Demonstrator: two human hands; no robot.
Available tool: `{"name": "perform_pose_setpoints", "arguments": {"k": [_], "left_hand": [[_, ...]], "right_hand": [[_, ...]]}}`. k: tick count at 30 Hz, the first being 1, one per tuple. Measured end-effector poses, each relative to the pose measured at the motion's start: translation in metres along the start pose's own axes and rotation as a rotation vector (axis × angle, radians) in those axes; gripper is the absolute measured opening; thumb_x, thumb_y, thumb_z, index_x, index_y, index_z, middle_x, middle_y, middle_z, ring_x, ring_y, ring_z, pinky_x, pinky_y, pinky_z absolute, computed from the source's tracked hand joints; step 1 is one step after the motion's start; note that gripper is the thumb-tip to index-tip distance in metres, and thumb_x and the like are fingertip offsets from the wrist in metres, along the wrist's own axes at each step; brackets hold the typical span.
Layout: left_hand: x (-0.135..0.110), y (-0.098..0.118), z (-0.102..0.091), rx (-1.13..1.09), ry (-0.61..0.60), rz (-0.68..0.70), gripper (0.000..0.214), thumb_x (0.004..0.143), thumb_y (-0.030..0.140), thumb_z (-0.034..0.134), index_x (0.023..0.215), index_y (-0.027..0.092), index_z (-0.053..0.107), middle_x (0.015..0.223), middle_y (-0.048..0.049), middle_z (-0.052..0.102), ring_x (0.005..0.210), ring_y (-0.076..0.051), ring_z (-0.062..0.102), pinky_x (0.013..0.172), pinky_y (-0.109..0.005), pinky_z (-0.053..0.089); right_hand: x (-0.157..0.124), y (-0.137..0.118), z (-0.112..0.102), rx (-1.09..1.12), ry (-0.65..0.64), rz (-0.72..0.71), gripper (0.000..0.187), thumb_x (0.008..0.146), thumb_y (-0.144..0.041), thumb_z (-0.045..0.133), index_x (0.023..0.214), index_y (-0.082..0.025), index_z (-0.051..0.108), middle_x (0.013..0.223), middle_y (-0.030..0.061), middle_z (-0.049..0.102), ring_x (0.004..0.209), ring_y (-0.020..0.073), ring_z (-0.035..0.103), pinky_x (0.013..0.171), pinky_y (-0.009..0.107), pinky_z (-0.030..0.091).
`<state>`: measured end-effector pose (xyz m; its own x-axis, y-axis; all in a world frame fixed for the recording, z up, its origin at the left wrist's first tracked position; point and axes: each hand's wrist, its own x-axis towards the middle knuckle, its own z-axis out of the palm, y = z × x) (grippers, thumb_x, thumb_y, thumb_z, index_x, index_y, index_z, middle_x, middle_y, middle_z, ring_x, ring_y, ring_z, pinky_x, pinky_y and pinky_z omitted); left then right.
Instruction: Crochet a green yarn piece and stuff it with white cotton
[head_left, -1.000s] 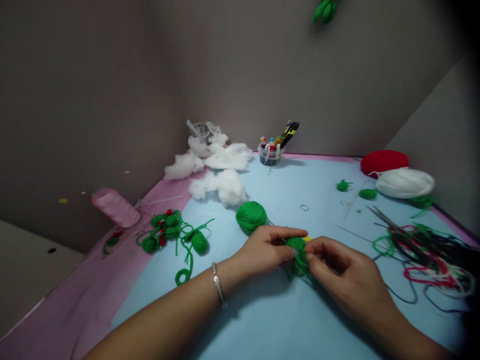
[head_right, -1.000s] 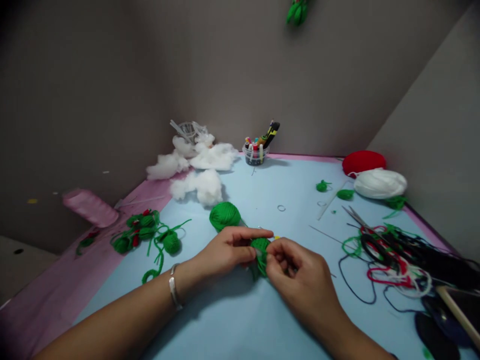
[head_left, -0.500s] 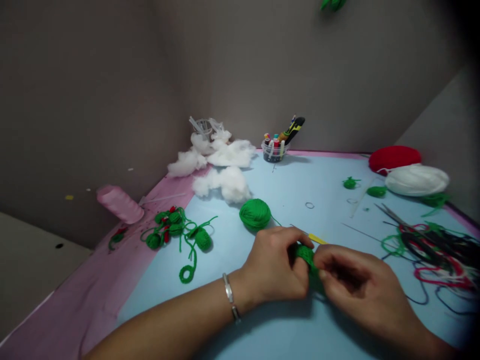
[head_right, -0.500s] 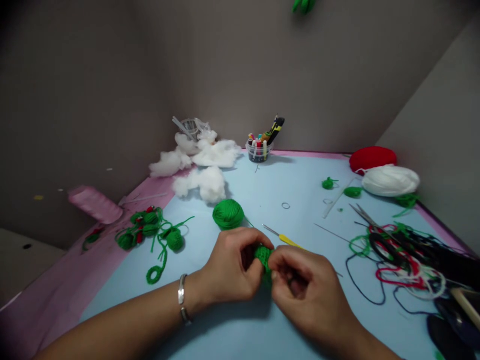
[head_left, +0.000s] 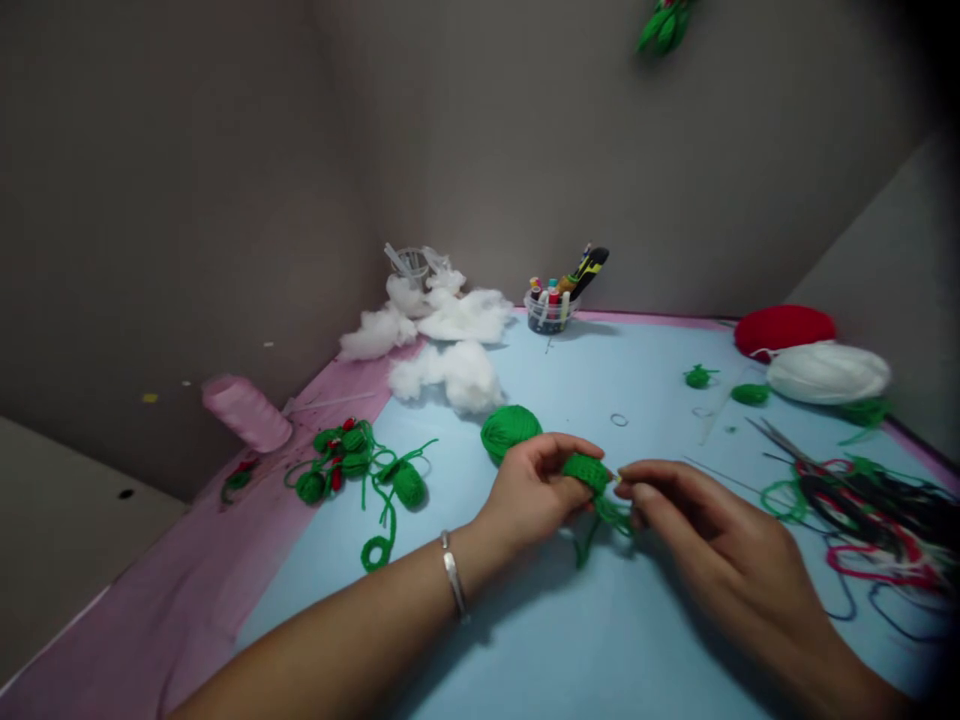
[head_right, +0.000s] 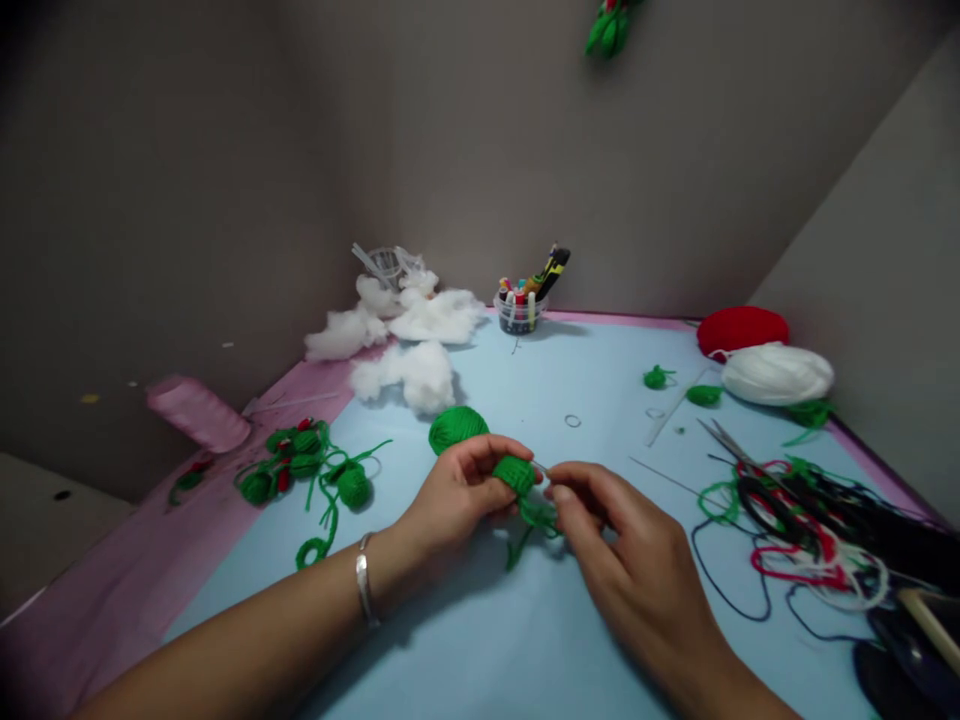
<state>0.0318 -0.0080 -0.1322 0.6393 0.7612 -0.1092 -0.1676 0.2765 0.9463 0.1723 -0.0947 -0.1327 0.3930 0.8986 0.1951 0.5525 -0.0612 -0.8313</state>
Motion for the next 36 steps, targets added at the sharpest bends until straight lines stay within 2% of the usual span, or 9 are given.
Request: {"name": "perform_pose_setpoints", "arguments": {"k": [3,5,11,17,20,23,26,30,36], "left_hand": [[0.000,0.001,0.000,-0.106,-0.017,-0.031,0.036,0.060,0.018,0.066,0.090,0.020,0.045,0.079,0.0017,0.062,0.051,-0.009,0.055,0.048,-0.022,0.041],[-0.001,0.001,0.001,-0.032,-0.031,-0.024,0.036,0.062,0.018,0.065,0.088,0.022,0.041,0.070,0.0068,0.055,0.045,-0.008,0.051,0.044,-0.021,0.039],[-0.002,0.001,0.001,0.250,0.055,0.089,0.021,0.063,0.009,0.063,0.078,0.017,0.050,0.070,0.0038,0.053,0.058,-0.005,0.048,0.053,-0.017,0.038],[-0.002,-0.004,0.003,0.105,0.053,0.049,0.033,0.064,0.008,0.058,0.095,0.017,0.053,0.088,0.0003,0.057,0.053,-0.007,0.056,0.048,-0.021,0.047],[-0.001,-0.005,0.003,0.203,0.031,0.018,0.029,0.067,0.007,0.057,0.095,0.014,0.064,0.086,-0.0017,0.059,0.055,-0.008,0.058,0.051,-0.022,0.049],[0.000,-0.002,0.000,0.377,0.056,-0.015,0.025,0.068,0.012,0.066,0.093,0.012,0.069,0.065,0.0011,0.058,0.052,-0.007,0.051,0.048,-0.019,0.041],[0.000,0.001,-0.001,0.449,0.084,-0.007,0.027,0.065,0.016,0.073,0.091,0.012,0.070,0.066,0.0008,0.061,0.054,-0.008,0.049,0.048,-0.019,0.038],[-0.003,0.006,0.002,0.474,0.123,-0.002,0.021,0.063,0.005,0.063,0.083,0.014,0.066,0.067,0.0028,0.059,0.049,-0.006,0.045,0.044,-0.018,0.034],[-0.011,0.002,0.006,0.557,0.122,0.156,0.029,0.056,-0.001,0.052,0.076,0.016,0.064,0.063,0.0038,0.057,0.051,-0.008,0.045,0.047,-0.020,0.034]], "right_hand": [[-0.001,-0.001,0.004,0.144,-0.070,0.124,0.046,0.083,-0.059,0.053,0.111,-0.023,0.063,0.101,0.0065,0.071,0.074,0.0168,0.067,0.062,0.026,0.053],[-0.002,-0.001,0.008,0.218,-0.182,0.146,0.052,0.082,-0.060,0.055,0.116,-0.021,0.059,0.095,0.0067,0.070,0.074,0.0173,0.066,0.063,0.027,0.053],[-0.004,-0.003,0.008,-0.005,-0.202,0.066,0.037,0.085,-0.052,0.050,0.101,-0.020,0.061,0.052,-0.0065,0.047,0.046,0.0120,0.046,0.045,0.024,0.036],[-0.004,-0.007,0.002,-0.044,-0.217,0.030,0.030,0.083,-0.048,0.054,0.091,-0.021,0.064,0.059,-0.0021,0.062,0.051,0.0155,0.059,0.048,0.026,0.043],[-0.002,-0.009,0.002,-0.030,-0.204,0.007,0.028,0.083,-0.046,0.051,0.079,-0.022,0.066,0.073,0.0028,0.072,0.066,0.0185,0.068,0.059,0.027,0.051],[-0.001,-0.010,0.002,-0.111,-0.153,0.010,0.029,0.082,-0.045,0.049,0.079,-0.022,0.067,0.068,0.0013,0.070,0.060,0.0182,0.066,0.054,0.027,0.049],[-0.002,-0.009,0.001,-0.180,-0.140,0.010,0.029,0.082,-0.044,0.048,0.082,-0.022,0.067,0.064,-0.0005,0.068,0.055,0.0168,0.063,0.050,0.027,0.046],[-0.007,-0.010,0.000,-0.189,-0.182,-0.113,0.026,0.085,-0.040,0.047,0.076,-0.023,0.064,0.059,-0.0018,0.064,0.049,0.0144,0.059,0.047,0.026,0.043],[-0.012,-0.021,0.000,-0.044,-0.315,-0.274,0.025,0.088,-0.033,0.048,0.070,-0.022,0.061,0.060,-0.0017,0.062,0.054,0.0132,0.060,0.050,0.023,0.046]]}}
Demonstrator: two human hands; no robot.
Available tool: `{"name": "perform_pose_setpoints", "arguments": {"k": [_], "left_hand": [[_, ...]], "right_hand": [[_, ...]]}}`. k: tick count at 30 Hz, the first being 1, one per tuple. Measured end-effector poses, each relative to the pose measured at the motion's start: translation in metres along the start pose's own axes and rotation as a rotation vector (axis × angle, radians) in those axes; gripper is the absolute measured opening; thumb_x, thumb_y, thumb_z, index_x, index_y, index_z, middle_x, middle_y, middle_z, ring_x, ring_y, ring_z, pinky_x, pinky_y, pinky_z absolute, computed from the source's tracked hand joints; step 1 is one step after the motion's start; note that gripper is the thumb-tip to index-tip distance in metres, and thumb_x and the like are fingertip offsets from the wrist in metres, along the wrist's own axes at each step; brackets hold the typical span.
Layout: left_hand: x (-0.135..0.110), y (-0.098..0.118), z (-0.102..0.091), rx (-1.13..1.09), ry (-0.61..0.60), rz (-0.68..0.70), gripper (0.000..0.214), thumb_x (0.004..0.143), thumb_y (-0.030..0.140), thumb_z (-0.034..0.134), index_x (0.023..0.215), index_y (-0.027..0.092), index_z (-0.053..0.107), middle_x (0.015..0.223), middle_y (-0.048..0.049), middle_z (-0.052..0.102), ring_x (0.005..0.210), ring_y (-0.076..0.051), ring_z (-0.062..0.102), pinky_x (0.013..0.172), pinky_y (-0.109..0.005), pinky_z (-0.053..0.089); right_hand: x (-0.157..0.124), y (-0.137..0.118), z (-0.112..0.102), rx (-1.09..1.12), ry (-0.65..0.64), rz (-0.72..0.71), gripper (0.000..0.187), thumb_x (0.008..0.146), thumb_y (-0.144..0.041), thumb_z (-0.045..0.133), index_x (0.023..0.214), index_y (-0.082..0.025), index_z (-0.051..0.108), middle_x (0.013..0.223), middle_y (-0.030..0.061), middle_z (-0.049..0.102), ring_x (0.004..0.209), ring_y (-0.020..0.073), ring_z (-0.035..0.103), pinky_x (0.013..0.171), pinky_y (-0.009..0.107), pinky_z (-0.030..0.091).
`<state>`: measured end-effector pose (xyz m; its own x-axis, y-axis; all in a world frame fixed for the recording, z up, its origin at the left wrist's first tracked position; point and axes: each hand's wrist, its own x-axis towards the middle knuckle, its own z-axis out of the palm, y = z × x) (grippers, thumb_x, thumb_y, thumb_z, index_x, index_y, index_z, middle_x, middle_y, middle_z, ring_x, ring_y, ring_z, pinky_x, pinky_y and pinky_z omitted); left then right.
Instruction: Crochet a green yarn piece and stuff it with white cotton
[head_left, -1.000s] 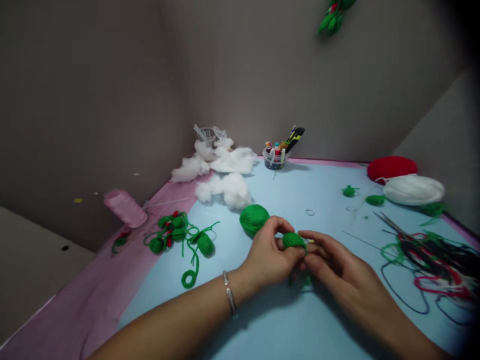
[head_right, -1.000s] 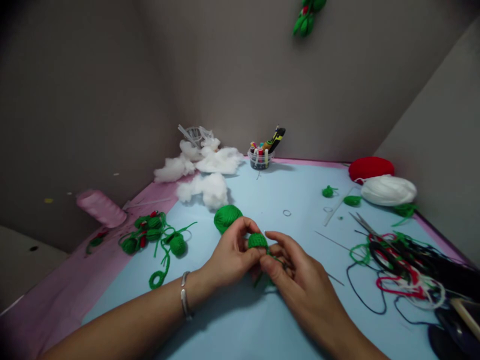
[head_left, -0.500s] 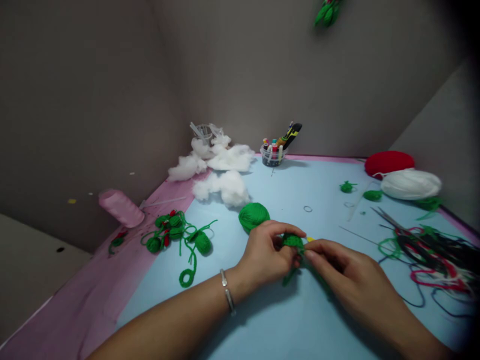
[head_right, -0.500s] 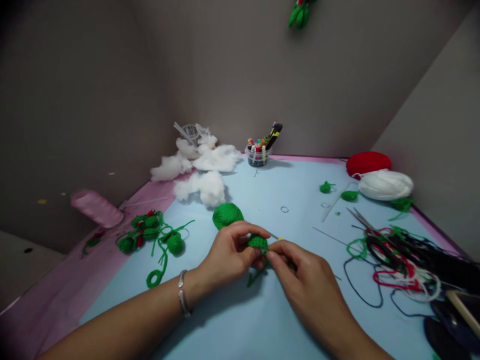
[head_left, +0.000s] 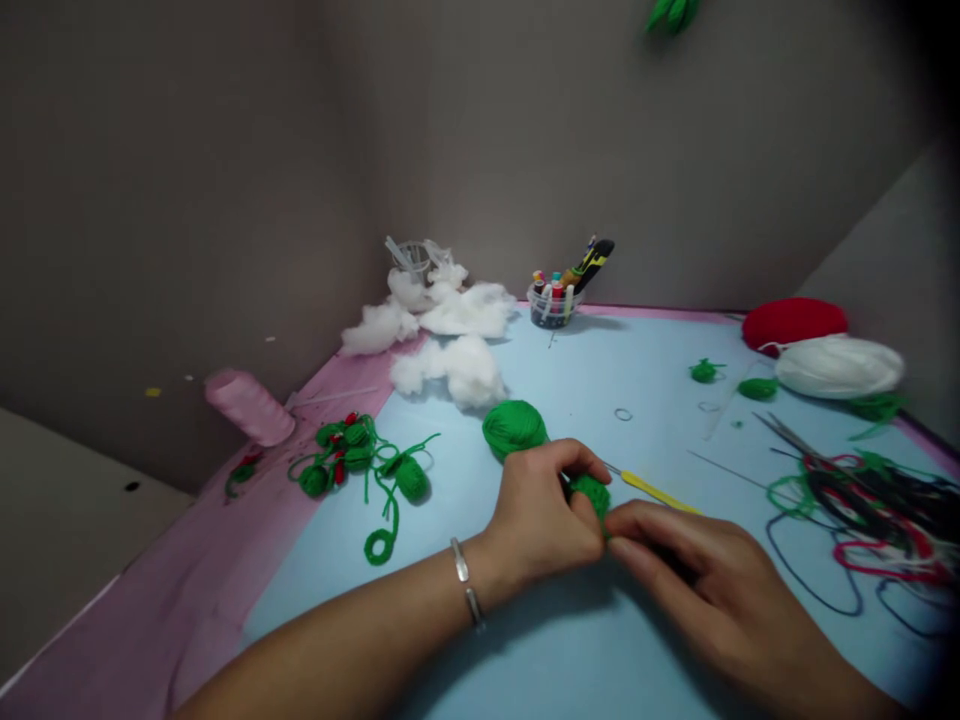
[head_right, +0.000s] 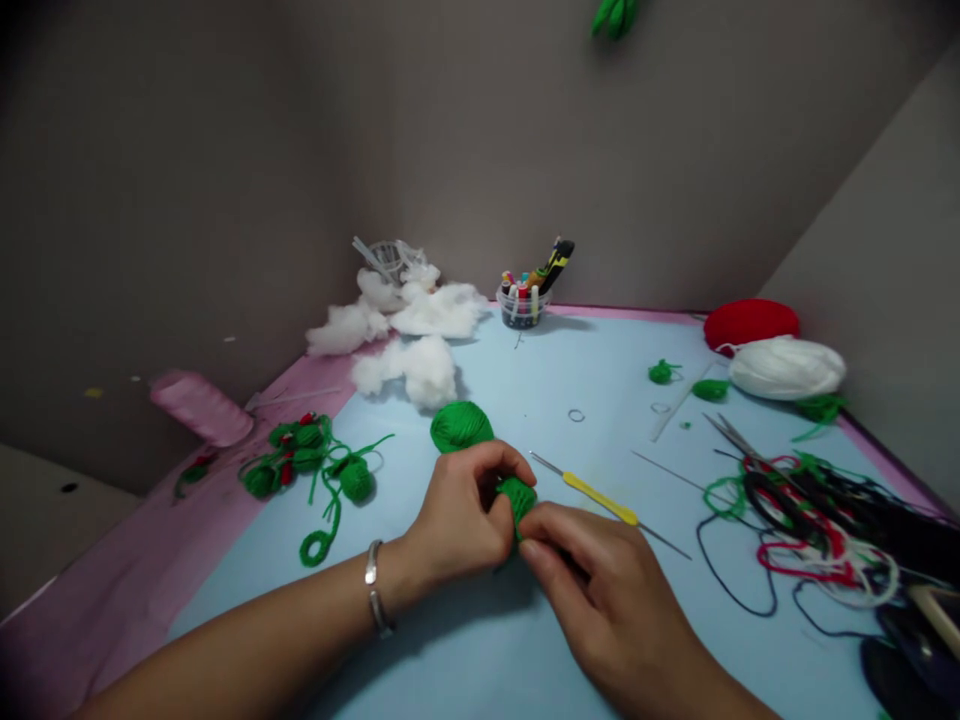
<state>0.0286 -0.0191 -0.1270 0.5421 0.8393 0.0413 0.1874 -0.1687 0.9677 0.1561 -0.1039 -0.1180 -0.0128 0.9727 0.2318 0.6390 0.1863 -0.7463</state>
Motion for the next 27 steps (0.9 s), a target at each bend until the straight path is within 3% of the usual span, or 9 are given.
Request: {"name": "perform_pose_setpoints", "arguments": {"k": [2,5,8,11,16,19,23,27], "left_hand": [[0.001,-0.002,0.001,-0.011,0.004,0.012,0.030,0.056,-0.002,0.051,0.075,0.015,0.066,0.063,0.0026,0.058,0.054,-0.009,0.046,0.050,-0.020,0.035],[0.006,-0.004,-0.001,-0.116,-0.013,-0.047,0.031,0.062,0.001,0.052,0.082,0.013,0.071,0.066,0.0003,0.062,0.055,-0.009,0.049,0.052,-0.020,0.038],[0.012,-0.003,-0.007,-0.266,-0.131,-0.125,0.031,0.069,0.008,0.060,0.097,0.012,0.073,0.067,-0.0009,0.063,0.055,-0.008,0.051,0.052,-0.020,0.039],[0.014,-0.002,-0.012,-0.356,-0.253,-0.211,0.044,0.068,0.012,0.065,0.112,0.011,0.070,0.061,0.0017,0.059,0.049,-0.007,0.048,0.049,-0.020,0.038],[0.014,-0.004,-0.012,-0.376,-0.245,-0.243,0.043,0.072,0.021,0.068,0.114,0.008,0.069,0.058,0.0027,0.055,0.046,-0.006,0.045,0.048,-0.021,0.037],[0.014,-0.005,-0.010,-0.289,-0.220,-0.246,0.034,0.072,0.017,0.065,0.104,0.009,0.071,0.055,0.0040,0.053,0.044,-0.005,0.042,0.046,-0.020,0.034],[0.012,-0.003,-0.009,-0.119,-0.136,-0.141,0.022,0.060,0.006,0.062,0.080,0.013,0.066,0.067,0.0024,0.059,0.051,-0.005,0.043,0.047,-0.018,0.035],[0.005,0.000,-0.006,-0.023,-0.049,-0.041,0.027,0.056,0.000,0.054,0.076,0.017,0.061,0.063,0.0048,0.055,0.049,-0.006,0.043,0.044,-0.019,0.032]], "right_hand": [[0.001,-0.002,0.001,0.051,-0.019,0.011,0.026,0.087,-0.034,0.049,0.068,-0.022,0.060,0.060,-0.0007,0.062,0.055,0.0140,0.061,0.050,0.023,0.047],[0.002,0.003,0.002,0.172,0.026,0.160,0.026,0.085,-0.041,0.053,0.071,-0.021,0.063,0.065,0.0016,0.066,0.057,0.0153,0.062,0.050,0.023,0.049],[0.003,0.016,0.001,0.239,0.149,0.295,0.027,0.080,-0.046,0.060,0.080,-0.020,0.067,0.071,0.0038,0.069,0.061,0.0170,0.064,0.052,0.024,0.050],[0.002,0.027,-0.002,0.206,0.183,0.335,0.029,0.080,-0.046,0.062,0.087,-0.019,0.068,0.072,0.0042,0.070,0.063,0.0180,0.065,0.051,0.025,0.050],[0.002,0.030,-0.002,0.164,0.138,0.294,0.028,0.083,-0.045,0.058,0.089,-0.020,0.068,0.072,0.0035,0.069,0.065,0.0175,0.066,0.052,0.024,0.049],[0.002,0.025,0.000,0.150,0.141,0.276,0.027,0.083,-0.044,0.057,0.084,-0.020,0.067,0.069,0.0027,0.068,0.061,0.0168,0.065,0.050,0.024,0.048],[0.001,0.019,-0.002,0.094,0.062,0.192,0.024,0.086,-0.041,0.053,0.081,-0.021,0.066,0.067,0.0015,0.068,0.059,0.0157,0.064,0.052,0.024,0.048],[0.000,0.012,-0.003,0.038,-0.010,0.044,0.024,0.089,-0.036,0.050,0.075,-0.022,0.064,0.066,-0.0002,0.067,0.057,0.0137,0.063,0.052,0.022,0.048]]}}
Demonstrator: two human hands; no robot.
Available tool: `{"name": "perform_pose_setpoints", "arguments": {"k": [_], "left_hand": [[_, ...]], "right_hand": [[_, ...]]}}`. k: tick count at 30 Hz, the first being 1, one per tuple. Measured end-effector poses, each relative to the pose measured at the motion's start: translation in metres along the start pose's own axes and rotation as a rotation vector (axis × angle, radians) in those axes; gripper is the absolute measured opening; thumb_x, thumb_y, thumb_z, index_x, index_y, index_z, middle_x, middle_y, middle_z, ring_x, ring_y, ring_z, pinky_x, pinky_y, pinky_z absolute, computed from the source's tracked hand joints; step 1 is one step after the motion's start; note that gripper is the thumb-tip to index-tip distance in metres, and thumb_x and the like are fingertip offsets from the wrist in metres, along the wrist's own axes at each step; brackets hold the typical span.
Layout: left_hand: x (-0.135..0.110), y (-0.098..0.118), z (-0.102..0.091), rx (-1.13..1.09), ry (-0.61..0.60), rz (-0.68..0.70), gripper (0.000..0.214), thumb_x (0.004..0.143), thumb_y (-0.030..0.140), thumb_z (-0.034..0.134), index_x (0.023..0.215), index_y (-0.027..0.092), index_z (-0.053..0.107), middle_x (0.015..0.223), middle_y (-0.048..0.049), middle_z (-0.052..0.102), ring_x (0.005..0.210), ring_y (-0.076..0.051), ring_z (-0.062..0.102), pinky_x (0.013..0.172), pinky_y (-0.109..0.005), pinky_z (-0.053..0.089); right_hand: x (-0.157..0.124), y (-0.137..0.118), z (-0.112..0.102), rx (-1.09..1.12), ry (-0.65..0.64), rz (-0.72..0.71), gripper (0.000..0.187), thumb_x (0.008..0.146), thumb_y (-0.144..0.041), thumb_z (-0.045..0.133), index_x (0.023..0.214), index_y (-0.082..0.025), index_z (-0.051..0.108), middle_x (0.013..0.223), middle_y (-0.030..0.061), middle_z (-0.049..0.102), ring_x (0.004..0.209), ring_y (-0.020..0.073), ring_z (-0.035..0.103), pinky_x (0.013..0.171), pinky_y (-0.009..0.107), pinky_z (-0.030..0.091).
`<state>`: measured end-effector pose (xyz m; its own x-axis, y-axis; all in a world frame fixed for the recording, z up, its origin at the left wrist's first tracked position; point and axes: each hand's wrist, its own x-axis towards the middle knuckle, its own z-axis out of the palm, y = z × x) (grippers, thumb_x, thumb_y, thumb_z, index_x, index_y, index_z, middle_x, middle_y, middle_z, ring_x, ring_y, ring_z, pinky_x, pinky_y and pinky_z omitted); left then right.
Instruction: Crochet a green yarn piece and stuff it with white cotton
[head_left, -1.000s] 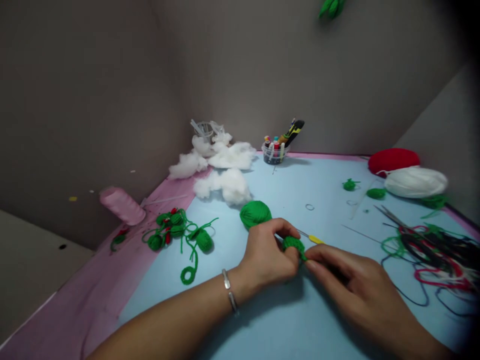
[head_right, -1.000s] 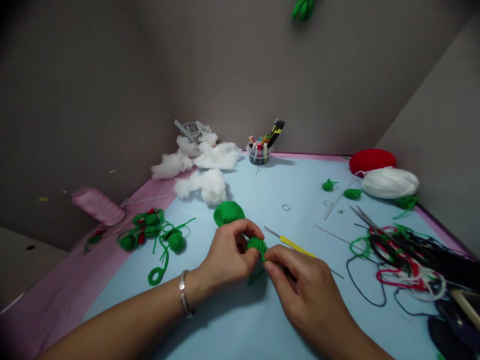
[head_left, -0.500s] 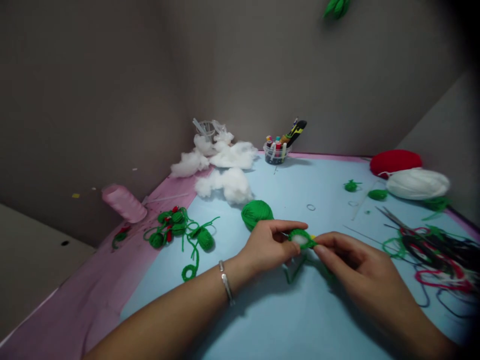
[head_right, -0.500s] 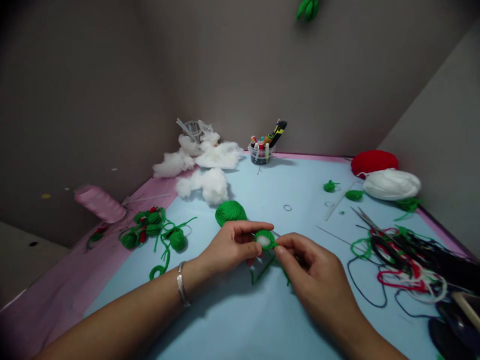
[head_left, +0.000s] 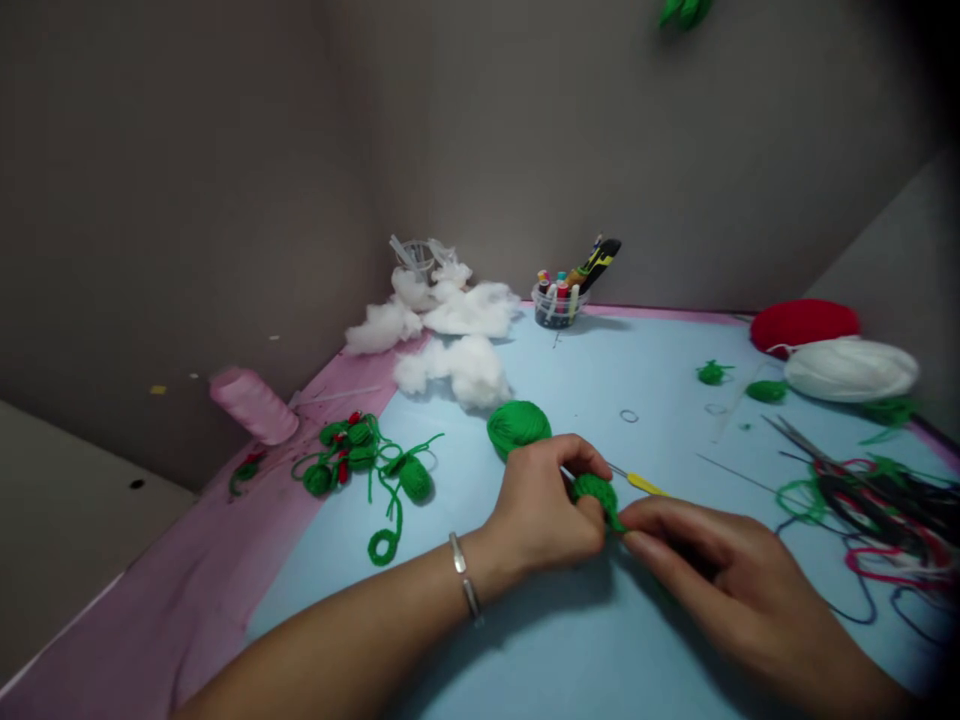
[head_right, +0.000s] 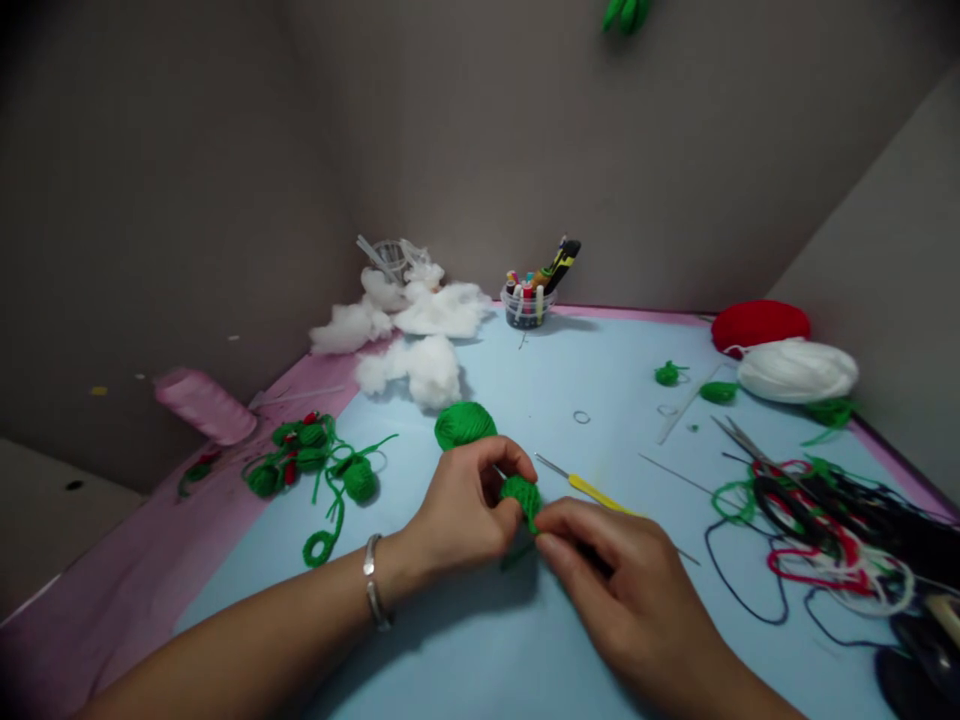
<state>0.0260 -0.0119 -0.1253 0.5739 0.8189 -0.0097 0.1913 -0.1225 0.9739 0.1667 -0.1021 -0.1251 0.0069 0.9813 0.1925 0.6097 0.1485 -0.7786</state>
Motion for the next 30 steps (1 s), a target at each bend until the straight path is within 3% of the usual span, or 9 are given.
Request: {"name": "perform_pose_setpoints", "arguments": {"k": [4,7,12,15,19,23,26,30], "left_hand": [[-0.004,-0.004,0.005,0.061,0.089,0.155,0.031,0.053,-0.003,0.050,0.074,0.016,0.061,0.064,0.0035,0.057,0.056,-0.009,0.048,0.053,-0.020,0.038],[-0.001,-0.009,0.006,-0.017,0.128,0.167,0.035,0.056,-0.002,0.051,0.083,0.015,0.066,0.076,-0.0010,0.065,0.064,-0.011,0.055,0.061,-0.023,0.044],[0.006,-0.009,0.004,-0.513,-0.141,-0.015,0.018,0.067,0.015,0.070,0.084,0.012,0.068,0.083,-0.0073,0.071,0.068,-0.013,0.060,0.064,-0.026,0.048],[0.008,-0.006,0.004,-0.664,-0.181,-0.049,0.030,0.062,0.027,0.084,0.081,0.012,0.066,0.081,-0.0068,0.070,0.070,-0.012,0.062,0.068,-0.025,0.049],[0.008,-0.006,0.005,-0.772,-0.188,-0.067,0.034,0.061,0.027,0.088,0.079,0.013,0.062,0.079,-0.0048,0.071,0.068,-0.010,0.064,0.069,-0.023,0.050],[0.008,-0.010,0.006,-0.945,-0.307,-0.095,0.036,0.061,0.023,0.087,0.078,0.015,0.057,0.085,-0.0065,0.073,0.070,-0.015,0.070,0.067,-0.025,0.053],[0.009,-0.012,0.004,-0.995,-0.360,-0.130,0.033,0.061,0.020,0.087,0.078,0.015,0.059,0.085,-0.0071,0.074,0.071,-0.017,0.071,0.067,-0.026,0.054],[0.009,-0.011,0.000,-1.000,-0.328,-0.164,0.035,0.059,0.018,0.088,0.087,0.015,0.068,0.083,-0.0060,0.074,0.069,-0.016,0.070,0.068,-0.026,0.053]], "right_hand": [[0.001,-0.006,0.002,-0.060,-0.014,-0.126,0.024,0.091,-0.029,0.047,0.072,-0.022,0.060,0.061,-0.0018,0.063,0.055,0.0121,0.063,0.051,0.021,0.048],[-0.001,-0.007,0.006,-0.153,0.016,-0.220,0.020,0.092,-0.025,0.048,0.075,-0.023,0.059,0.063,-0.0024,0.063,0.056,0.0113,0.064,0.051,0.020,0.049],[-0.010,0.002,0.015,-0.403,0.250,-0.470,0.012,0.088,-0.012,0.053,0.096,-0.020,0.059,0.076,0.0026,0.071,0.064,0.0141,0.068,0.058,0.024,0.052],[-0.012,0.007,0.023,-0.528,0.343,-0.652,0.024,0.083,-0.004,0.058,0.104,-0.015,0.058,0.078,0.0069,0.074,0.070,0.0176,0.071,0.066,0.028,0.054],[-0.008,0.007,0.029,-0.536,0.412,-0.678,0.025,0.082,0.002,0.054,0.100,-0.015,0.061,0.080,0.0070,0.074,0.073,0.0176,0.071,0.069,0.030,0.055],[-0.002,0.003,0.031,-0.483,0.503,-0.747,0.024,0.082,0.004,0.049,0.096,-0.013,0.061,0.071,0.0070,0.071,0.063,0.0168,0.068,0.059,0.029,0.054],[0.000,0.000,0.031,-0.484,0.501,-0.763,0.024,0.081,0.004,0.049,0.096,-0.012,0.061,0.066,0.0058,0.069,0.059,0.0166,0.066,0.054,0.029,0.052],[0.000,-0.001,0.031,-0.432,0.466,-0.728,0.025,0.082,0.004,0.048,0.091,-0.017,0.059,0.071,0.0057,0.070,0.065,0.0171,0.067,0.058,0.029,0.053]]}}
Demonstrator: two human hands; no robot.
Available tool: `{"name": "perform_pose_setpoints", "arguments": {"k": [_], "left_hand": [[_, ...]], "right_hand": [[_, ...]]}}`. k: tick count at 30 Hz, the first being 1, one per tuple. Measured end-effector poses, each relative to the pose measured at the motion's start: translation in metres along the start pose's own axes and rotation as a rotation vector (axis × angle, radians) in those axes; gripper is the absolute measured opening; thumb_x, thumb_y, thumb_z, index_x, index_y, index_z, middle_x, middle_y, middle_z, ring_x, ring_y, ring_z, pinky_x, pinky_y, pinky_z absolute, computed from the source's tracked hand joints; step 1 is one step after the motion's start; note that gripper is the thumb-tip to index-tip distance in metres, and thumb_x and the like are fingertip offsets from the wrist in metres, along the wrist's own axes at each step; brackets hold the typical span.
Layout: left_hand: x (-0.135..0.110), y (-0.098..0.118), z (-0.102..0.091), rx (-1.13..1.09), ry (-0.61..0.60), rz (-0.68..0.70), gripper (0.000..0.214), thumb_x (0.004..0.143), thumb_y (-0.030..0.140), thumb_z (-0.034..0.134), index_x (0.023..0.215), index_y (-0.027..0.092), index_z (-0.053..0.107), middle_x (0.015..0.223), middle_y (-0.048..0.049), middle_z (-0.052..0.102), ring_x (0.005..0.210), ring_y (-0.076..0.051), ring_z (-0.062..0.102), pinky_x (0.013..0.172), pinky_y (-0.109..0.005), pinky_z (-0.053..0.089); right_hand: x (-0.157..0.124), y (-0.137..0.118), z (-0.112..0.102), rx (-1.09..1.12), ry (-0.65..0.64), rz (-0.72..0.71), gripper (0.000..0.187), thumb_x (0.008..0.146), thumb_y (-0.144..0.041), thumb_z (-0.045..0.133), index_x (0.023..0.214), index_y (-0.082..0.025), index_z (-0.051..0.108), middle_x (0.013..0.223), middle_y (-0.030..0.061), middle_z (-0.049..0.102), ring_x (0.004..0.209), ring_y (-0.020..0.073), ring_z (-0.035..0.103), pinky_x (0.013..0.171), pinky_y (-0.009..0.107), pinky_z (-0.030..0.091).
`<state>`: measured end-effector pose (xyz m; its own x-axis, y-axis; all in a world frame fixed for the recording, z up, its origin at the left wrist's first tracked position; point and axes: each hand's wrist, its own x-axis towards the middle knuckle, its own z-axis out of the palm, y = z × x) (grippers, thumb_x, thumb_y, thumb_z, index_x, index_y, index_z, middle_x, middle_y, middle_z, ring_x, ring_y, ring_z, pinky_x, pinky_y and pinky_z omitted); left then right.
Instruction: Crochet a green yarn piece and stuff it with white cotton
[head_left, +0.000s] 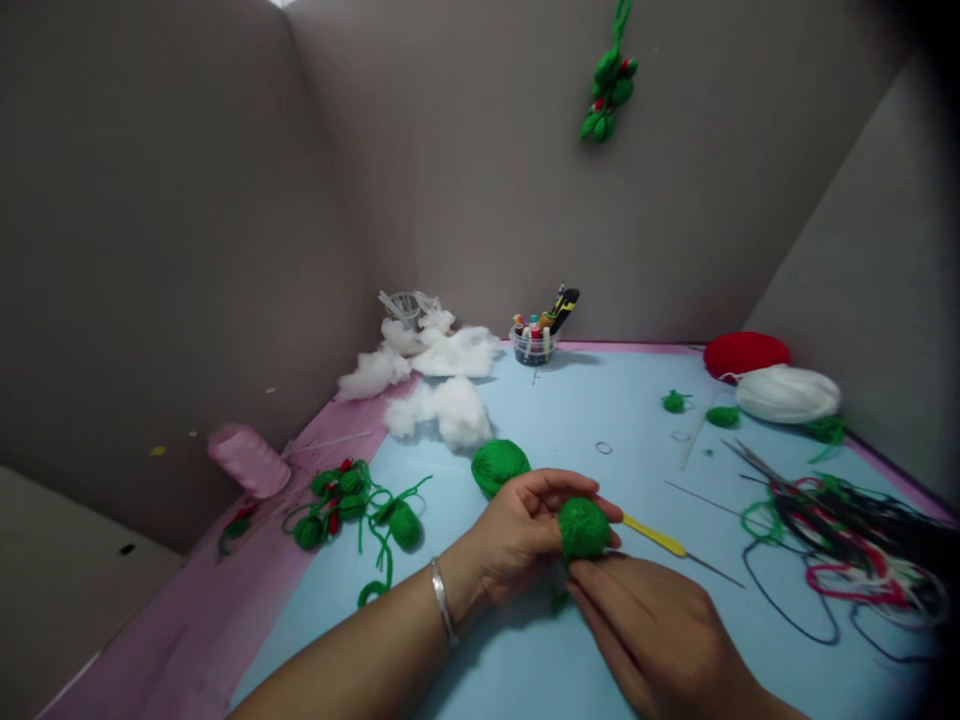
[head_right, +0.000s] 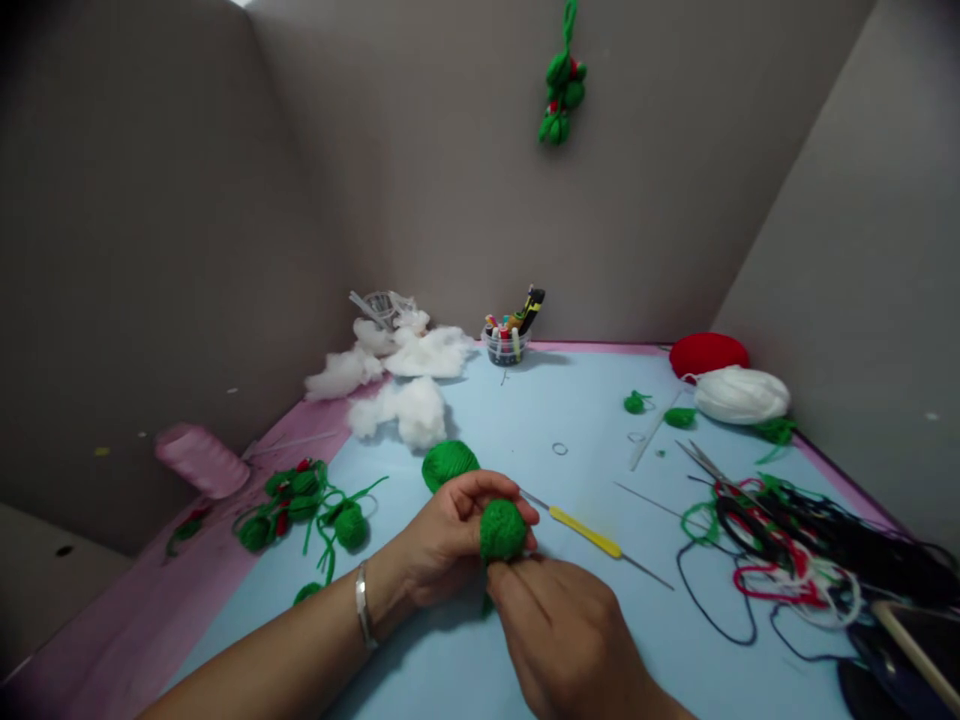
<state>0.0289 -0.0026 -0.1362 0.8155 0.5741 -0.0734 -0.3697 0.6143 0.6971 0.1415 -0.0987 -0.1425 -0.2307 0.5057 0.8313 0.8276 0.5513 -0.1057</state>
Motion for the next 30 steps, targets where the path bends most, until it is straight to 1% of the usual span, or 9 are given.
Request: {"name": "perform_pose_setpoints", "arguments": {"k": [4,8,11,13,16,20,24,27,30], "left_hand": [[-0.001,0.007,0.005,0.014,0.071,0.017,0.035,0.058,0.019,0.088,0.088,0.014,0.071,0.083,-0.0054,0.072,0.068,-0.012,0.068,0.069,-0.024,0.050],[-0.001,0.014,0.009,0.043,0.133,0.159,0.035,0.059,0.017,0.086,0.086,0.014,0.064,0.084,-0.0051,0.071,0.073,-0.013,0.067,0.073,-0.025,0.049],[0.001,0.015,0.006,0.063,0.173,0.221,0.039,0.061,0.017,0.082,0.089,0.017,0.055,0.087,-0.0063,0.072,0.075,-0.015,0.068,0.074,-0.028,0.049],[0.002,0.014,0.004,0.080,0.175,0.218,0.040,0.062,0.017,0.078,0.091,0.018,0.051,0.086,-0.0065,0.072,0.072,-0.014,0.068,0.068,-0.025,0.048],[0.004,0.015,0.002,0.078,0.168,0.198,0.040,0.059,0.014,0.067,0.093,0.019,0.046,0.084,-0.0037,0.071,0.058,-0.011,0.064,0.055,-0.020,0.042],[0.006,0.017,0.002,0.212,0.212,0.199,0.040,0.057,0.012,0.054,0.094,0.020,0.043,0.082,0.0001,0.067,0.041,-0.005,0.050,0.045,-0.019,0.037],[0.004,0.013,0.002,0.389,0.249,0.251,0.031,0.064,0.010,0.052,0.094,0.020,0.049,0.078,0.0037,0.060,0.040,-0.003,0.045,0.040,-0.017,0.035],[0.001,0.010,0.001,0.525,0.266,0.283,0.032,0.068,0.007,0.051,0.097,0.020,0.056,0.070,0.0056,0.053,0.043,-0.004,0.046,0.039,-0.015,0.035],[0.002,0.010,-0.002,0.581,0.272,0.252,0.035,0.070,0.007,0.050,0.101,0.020,0.058,0.071,0.0053,0.053,0.043,-0.005,0.047,0.039,-0.016,0.036]], "right_hand": [[-0.004,0.002,-0.001,0.086,-0.022,0.110,0.020,0.087,-0.007,0.052,0.102,-0.018,0.058,0.080,0.0057,0.070,0.077,0.0176,0.066,0.068,0.029,0.054],[-0.009,0.009,-0.003,0.099,-0.036,0.253,0.026,0.088,-0.021,0.058,0.114,-0.020,0.059,0.102,0.0065,0.068,0.097,0.0192,0.062,0.084,0.031,0.053],[-0.011,0.020,-0.005,0.110,-0.037,0.447,0.027,0.089,-0.028,0.058,0.116,-0.026,0.061,0.108,0.0036,0.067,0.094,0.0166,0.062,0.077,0.026,0.054],[-0.013,0.030,-0.005,0.102,-0.022,0.563,0.025,0.089,-0.032,0.058,0.113,-0.029,0.064,0.108,0.0022,0.068,0.090,0.0163,0.063,0.072,0.025,0.054],[-0.019,0.045,-0.006,0.112,-0.024,0.751,0.027,0.083,-0.044,0.061,0.103,-0.029,0.070,0.110,0.0031,0.070,0.092,0.0195,0.065,0.074,0.028,0.054],[-0.018,0.052,-0.010,0.206,-0.142,1.083,0.043,0.070,-0.061,0.065,0.096,-0.027,0.073,0.100,0.0039,0.073,0.083,0.0214,0.068,0.069,0.028,0.055],[0.009,0.040,-0.009,0.254,-0.227,1.116,0.043,0.063,-0.063,0.069,0.083,-0.026,0.073,0.090,0.0036,0.072,0.086,0.0218,0.066,0.069,0.024,0.052],[0.033,0.032,-0.003,0.370,-0.236,1.169,0.041,0.055,-0.061,0.074,0.071,-0.023,0.071,0.073,0.0028,0.067,0.071,0.0187,0.061,0.061,0.024,0.050],[0.043,0.035,0.001,0.583,-0.278,1.304,0.039,0.050,-0.055,0.080,0.059,-0.019,0.066,0.059,0.0009,0.057,0.058,0.0138,0.051,0.051,0.023,0.046]]}}
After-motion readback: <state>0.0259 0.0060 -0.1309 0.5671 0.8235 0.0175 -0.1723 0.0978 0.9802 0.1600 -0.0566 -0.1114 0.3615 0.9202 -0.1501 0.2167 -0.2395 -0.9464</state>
